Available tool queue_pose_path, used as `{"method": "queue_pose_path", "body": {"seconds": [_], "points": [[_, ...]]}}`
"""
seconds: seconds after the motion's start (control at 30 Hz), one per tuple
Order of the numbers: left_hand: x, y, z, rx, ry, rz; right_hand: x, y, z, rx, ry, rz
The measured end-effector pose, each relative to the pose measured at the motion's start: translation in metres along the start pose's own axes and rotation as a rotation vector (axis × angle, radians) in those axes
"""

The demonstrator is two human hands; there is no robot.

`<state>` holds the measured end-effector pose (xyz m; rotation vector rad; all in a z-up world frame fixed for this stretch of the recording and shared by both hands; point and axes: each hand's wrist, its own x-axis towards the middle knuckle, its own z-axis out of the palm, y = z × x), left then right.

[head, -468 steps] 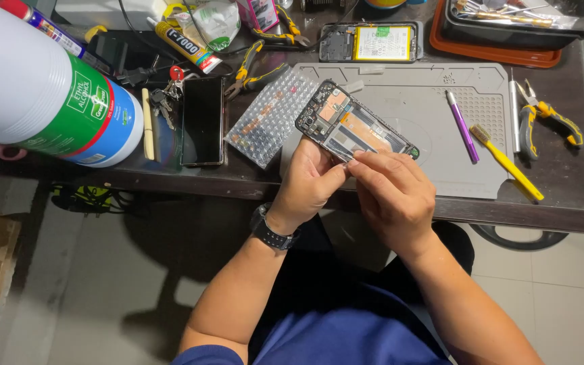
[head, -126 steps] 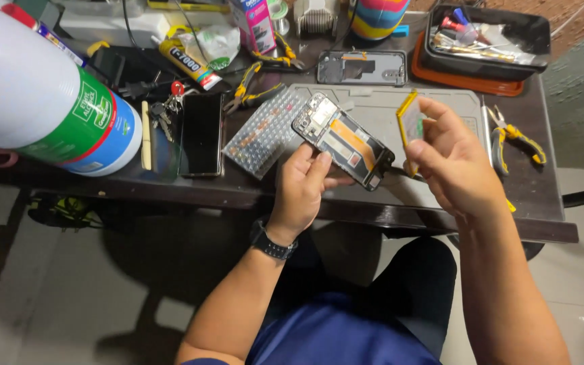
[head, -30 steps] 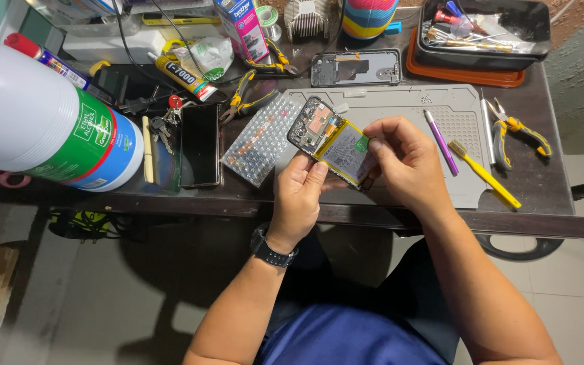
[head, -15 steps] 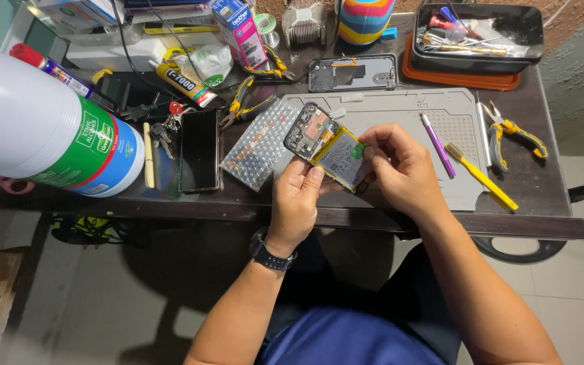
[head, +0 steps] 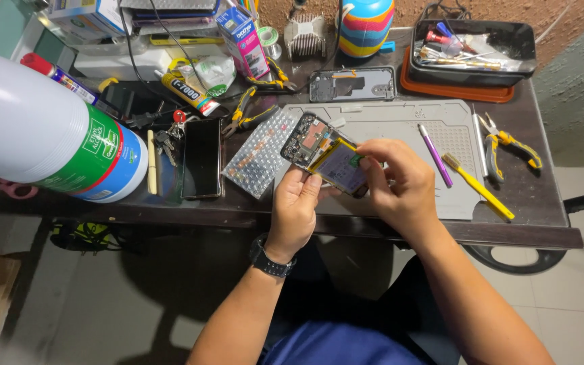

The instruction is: Applying adhesive tape and installing a battery into a smartphone frame during repair.

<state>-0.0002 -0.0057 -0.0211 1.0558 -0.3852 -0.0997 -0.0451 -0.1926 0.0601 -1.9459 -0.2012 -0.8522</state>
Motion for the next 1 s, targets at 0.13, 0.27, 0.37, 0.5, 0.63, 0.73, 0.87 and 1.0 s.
{"method": "queue_pose_path", "body": {"seconds": [0.13, 0.27, 0.37, 0.5, 0.63, 0.73, 0.87, 1.0], "points": [[-0.001, 0.006, 0.005, -0.038, 0.002, -0.003, 0.002, -0.015, -0.001, -0.127, 0.021, -0.164], [-0.002, 0.003, 0.003, -0.043, 0.017, 0.003, 0.0, -0.012, -0.004, -0.141, 0.017, -0.173], [-0.003, 0.005, 0.003, -0.039, 0.01, 0.0, 0.002, -0.014, -0.006, -0.149, 0.015, -0.156], [-0.002, 0.003, 0.001, -0.037, -0.001, 0.001, 0.002, -0.015, -0.009, -0.153, -0.003, -0.114], [-0.003, 0.015, 0.008, 0.0, -0.018, -0.011, 0.005, -0.006, -0.012, -0.148, -0.029, -0.06], [-0.003, 0.02, 0.009, 0.041, -0.056, 0.003, 0.006, -0.001, -0.017, -0.17, -0.064, 0.015], [-0.005, 0.03, 0.015, 0.055, -0.103, -0.025, 0.011, -0.001, -0.028, -0.171, -0.119, 0.1], [-0.004, 0.016, 0.003, 0.068, -0.133, -0.043, 0.01, 0.002, -0.026, -0.209, -0.137, 0.126]]}}
